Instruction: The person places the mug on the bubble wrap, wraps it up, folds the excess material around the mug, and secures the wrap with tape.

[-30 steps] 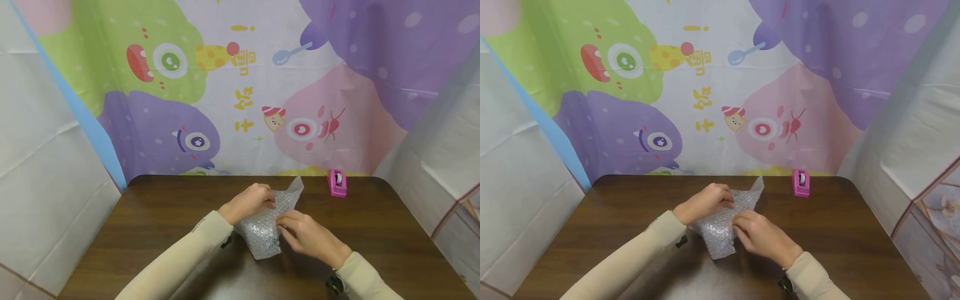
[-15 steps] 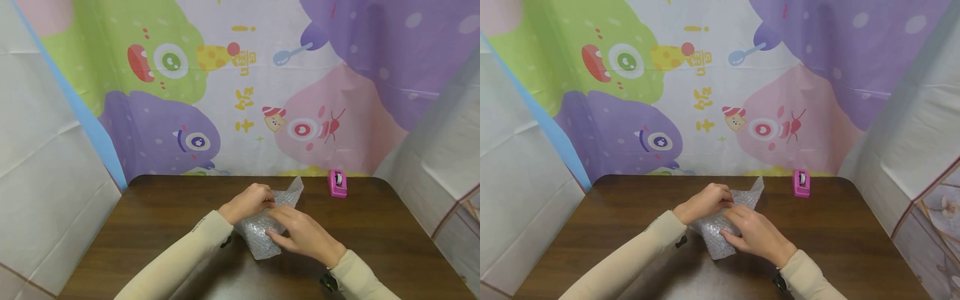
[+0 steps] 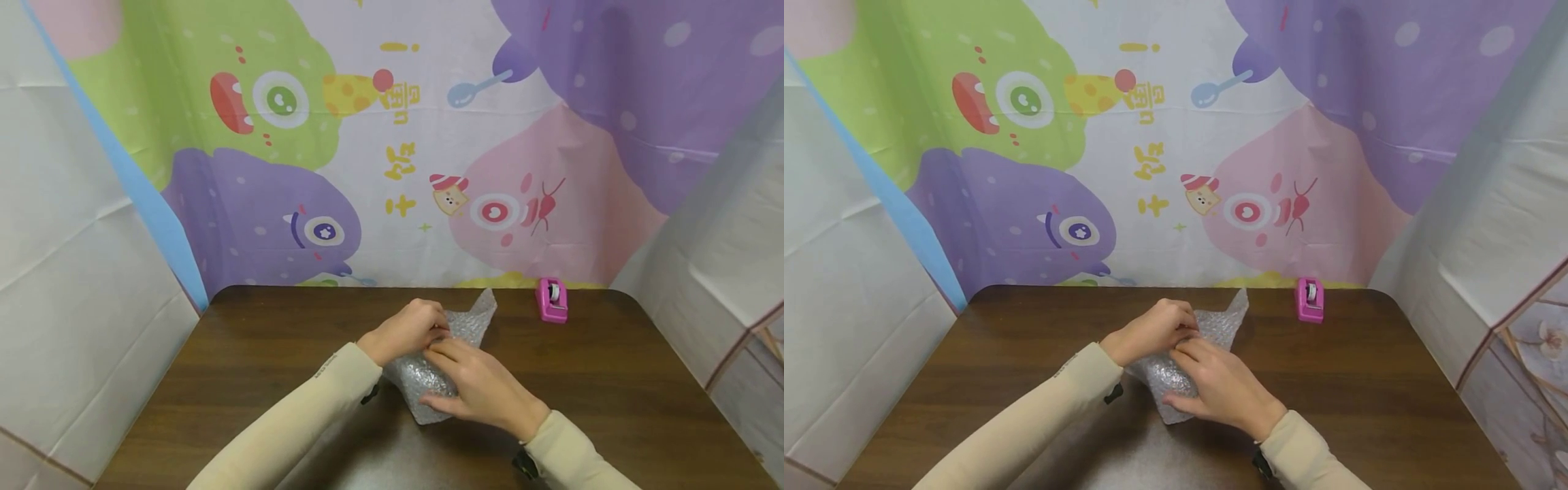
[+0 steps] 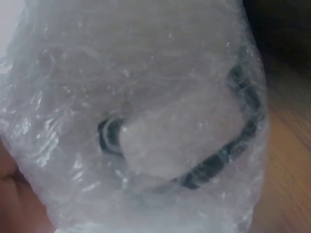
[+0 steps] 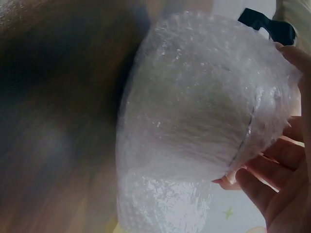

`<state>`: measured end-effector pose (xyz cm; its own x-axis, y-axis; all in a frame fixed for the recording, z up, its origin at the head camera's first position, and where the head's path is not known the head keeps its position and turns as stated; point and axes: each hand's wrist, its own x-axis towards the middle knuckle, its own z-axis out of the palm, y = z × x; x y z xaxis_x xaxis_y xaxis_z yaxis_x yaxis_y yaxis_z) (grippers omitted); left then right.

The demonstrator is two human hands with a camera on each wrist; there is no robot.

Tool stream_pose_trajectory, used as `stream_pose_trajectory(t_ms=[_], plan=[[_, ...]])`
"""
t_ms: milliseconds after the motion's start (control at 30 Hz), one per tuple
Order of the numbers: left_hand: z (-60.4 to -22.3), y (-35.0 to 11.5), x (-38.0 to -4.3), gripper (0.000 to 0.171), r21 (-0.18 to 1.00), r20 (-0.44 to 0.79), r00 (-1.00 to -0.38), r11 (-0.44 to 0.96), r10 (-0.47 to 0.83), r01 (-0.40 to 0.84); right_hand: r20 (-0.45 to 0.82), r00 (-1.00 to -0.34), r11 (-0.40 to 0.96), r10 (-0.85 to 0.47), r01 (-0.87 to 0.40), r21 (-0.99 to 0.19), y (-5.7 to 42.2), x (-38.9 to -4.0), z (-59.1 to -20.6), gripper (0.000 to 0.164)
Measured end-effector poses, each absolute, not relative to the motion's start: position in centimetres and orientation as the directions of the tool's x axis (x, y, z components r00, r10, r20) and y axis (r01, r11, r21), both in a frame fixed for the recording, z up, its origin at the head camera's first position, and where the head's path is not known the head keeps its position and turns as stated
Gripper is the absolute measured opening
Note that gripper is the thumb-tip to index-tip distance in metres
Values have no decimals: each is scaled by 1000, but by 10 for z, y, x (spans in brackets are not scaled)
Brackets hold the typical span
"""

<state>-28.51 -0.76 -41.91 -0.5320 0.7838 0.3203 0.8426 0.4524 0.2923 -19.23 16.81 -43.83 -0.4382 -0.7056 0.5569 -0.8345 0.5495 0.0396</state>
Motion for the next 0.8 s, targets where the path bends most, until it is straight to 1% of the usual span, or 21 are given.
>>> stream_pose_trajectory(t_ms=[167, 300, 400, 467, 533, 600, 700, 800], plan=[[-418, -8, -285, 10, 320, 293, -542, 453, 788, 832, 518, -469, 577, -715, -814, 61, 165, -189, -443, 68], [-415, -10, -285, 11, 359, 250, -566, 468, 785, 807, 497, -487, 595, -718, -800, 76, 163, -187, -444, 69], [-413, -14, -283, 22, 388, 233, -582, 474, 779, 790, 482, -497, 605, -721, -792, 89, 161, -186, -444, 67], [-412, -19, -281, 30, 394, 248, -582, 468, 774, 791, 476, -502, 611, -722, -786, 98, 160, -186, -445, 66], [-411, -26, -277, 33, 378, 291, -569, 454, 769, 807, 474, -502, 613, -724, -783, 106, 159, -186, -445, 65], [-410, -35, -272, 33, 338, 338, -545, 442, 767, 831, 476, -497, 611, -725, -784, 112, 159, -186, -446, 65], [-411, -49, -265, 29, 246, 391, -484, 418, 783, 875, 488, -481, 604, -728, -788, 124, 158, -186, -447, 63], [-412, -61, -260, 25, 175, 400, -423, 386, 813, 906, 500, -461, 597, -733, -789, 146, 158, -188, -449, 59]])
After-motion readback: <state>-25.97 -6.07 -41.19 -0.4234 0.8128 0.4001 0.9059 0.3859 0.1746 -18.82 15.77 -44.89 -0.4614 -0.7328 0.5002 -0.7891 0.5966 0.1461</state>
